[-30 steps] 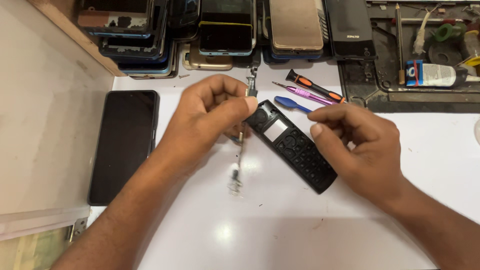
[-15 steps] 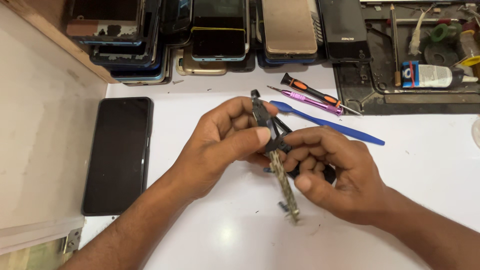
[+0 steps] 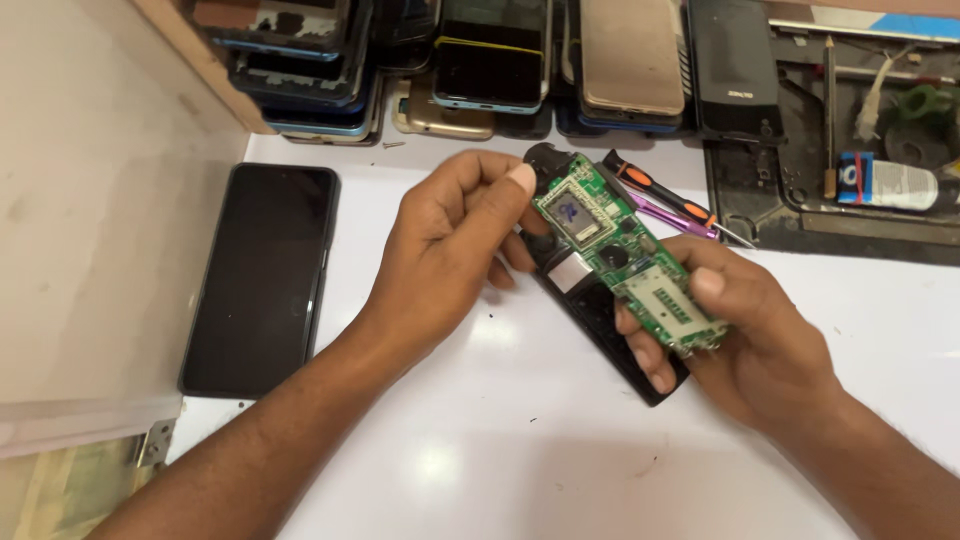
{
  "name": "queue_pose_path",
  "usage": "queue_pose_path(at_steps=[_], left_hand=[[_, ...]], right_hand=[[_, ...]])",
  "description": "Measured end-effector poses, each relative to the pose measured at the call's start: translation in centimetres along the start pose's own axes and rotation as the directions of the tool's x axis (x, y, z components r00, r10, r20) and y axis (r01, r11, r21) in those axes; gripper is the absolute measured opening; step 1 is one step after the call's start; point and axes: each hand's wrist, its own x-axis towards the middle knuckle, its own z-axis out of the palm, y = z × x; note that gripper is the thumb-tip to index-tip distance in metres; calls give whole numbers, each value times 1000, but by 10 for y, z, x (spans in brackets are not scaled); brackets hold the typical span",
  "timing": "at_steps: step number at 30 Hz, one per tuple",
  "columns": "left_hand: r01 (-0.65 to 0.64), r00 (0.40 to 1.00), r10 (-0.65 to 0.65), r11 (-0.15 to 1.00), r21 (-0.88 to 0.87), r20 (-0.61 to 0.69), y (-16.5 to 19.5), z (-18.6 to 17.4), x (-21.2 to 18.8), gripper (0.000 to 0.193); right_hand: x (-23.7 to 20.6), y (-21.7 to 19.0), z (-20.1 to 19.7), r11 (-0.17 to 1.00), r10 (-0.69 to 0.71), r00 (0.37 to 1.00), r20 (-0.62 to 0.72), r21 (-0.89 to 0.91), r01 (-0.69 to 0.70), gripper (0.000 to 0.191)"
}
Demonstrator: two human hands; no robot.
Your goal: The person disassembles a feature phone, separating the circuit board from the keypad and housing. They scrub the keypad and button membrane with a toothbrush, then reassemble the board into the housing, snap the cover closed, and press the buttons to test the phone.
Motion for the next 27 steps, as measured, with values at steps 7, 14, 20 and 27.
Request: queue_pose_path(at_steps=[7, 14, 20, 27], left_hand=[[-249, 968, 233, 916, 314, 90, -8, -15, -4, 70], [-412, 906, 233, 668, 619, 352, -4, -11, -10, 107], [-327, 925, 75, 656, 680, 372, 3, -10, -13, 100], [-371, 905, 65, 605, 705, 420, 4, -12, -11, 96]], right_hand=[[3, -9, 7, 980, 11, 999, 31, 198, -17, 57], [4, -17, 19, 962, -92, 993, 71, 264, 70, 55], [4, -15, 14, 971, -95, 995, 41, 224, 83, 58], [4, -13, 3, 992, -129, 992, 7, -12, 129, 54]])
